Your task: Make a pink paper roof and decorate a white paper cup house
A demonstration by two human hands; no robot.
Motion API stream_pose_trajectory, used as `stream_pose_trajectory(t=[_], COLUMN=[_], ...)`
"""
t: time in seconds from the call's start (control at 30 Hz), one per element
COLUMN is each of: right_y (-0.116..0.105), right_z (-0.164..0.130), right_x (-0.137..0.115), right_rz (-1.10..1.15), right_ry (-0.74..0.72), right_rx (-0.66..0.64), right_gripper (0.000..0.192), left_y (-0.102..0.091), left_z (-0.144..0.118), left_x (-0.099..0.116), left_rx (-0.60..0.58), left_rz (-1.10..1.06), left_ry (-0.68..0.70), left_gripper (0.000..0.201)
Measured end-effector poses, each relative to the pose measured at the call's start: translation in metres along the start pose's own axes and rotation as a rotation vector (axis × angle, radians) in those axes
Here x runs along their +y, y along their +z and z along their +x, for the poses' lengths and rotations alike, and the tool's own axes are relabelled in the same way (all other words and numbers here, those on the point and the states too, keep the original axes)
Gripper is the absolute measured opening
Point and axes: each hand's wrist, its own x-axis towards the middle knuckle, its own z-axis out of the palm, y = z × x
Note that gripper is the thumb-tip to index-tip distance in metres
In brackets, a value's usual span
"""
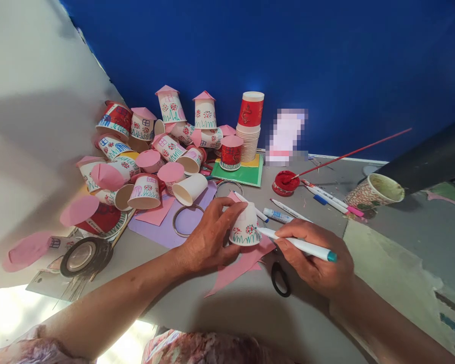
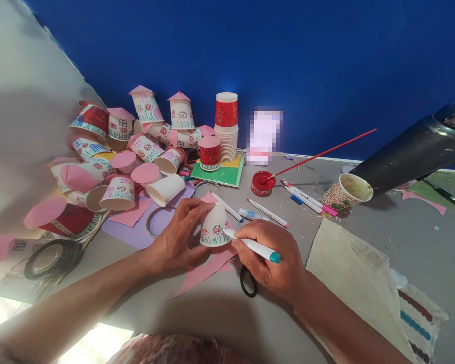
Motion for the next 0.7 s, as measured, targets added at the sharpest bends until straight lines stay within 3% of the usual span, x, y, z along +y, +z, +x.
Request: stream_pose_trajectory(t=[0.33, 0.53, 0.7], right_y=[-0.0036, 0.0004, 0.0052], right_z=[-0.003, -0.0032, -0.0001], right_x=[0.0029, -0.0014, -0.005], right_rz=[-0.046, -0.009, 0.081], right_ry=[0.047, 0.02, -0.038], right_rx=[0.108, 0.093, 0.057], right_gripper=[0.008, 0.004, 0.009], left_y=[-0.0062, -0.0077, -0.0054], left_z=[-0.0009, 0.0016, -0.0013], left_x=[-0.0077, -0.0015, -0.002], left_rx=[-0.147, -0.006, 0.006], left_rz=[-0.057, -0.026, 0.088], left_ry=[-0.023, -0.086, -0.031], left_gripper=[0.099, 0.091, 0.083])
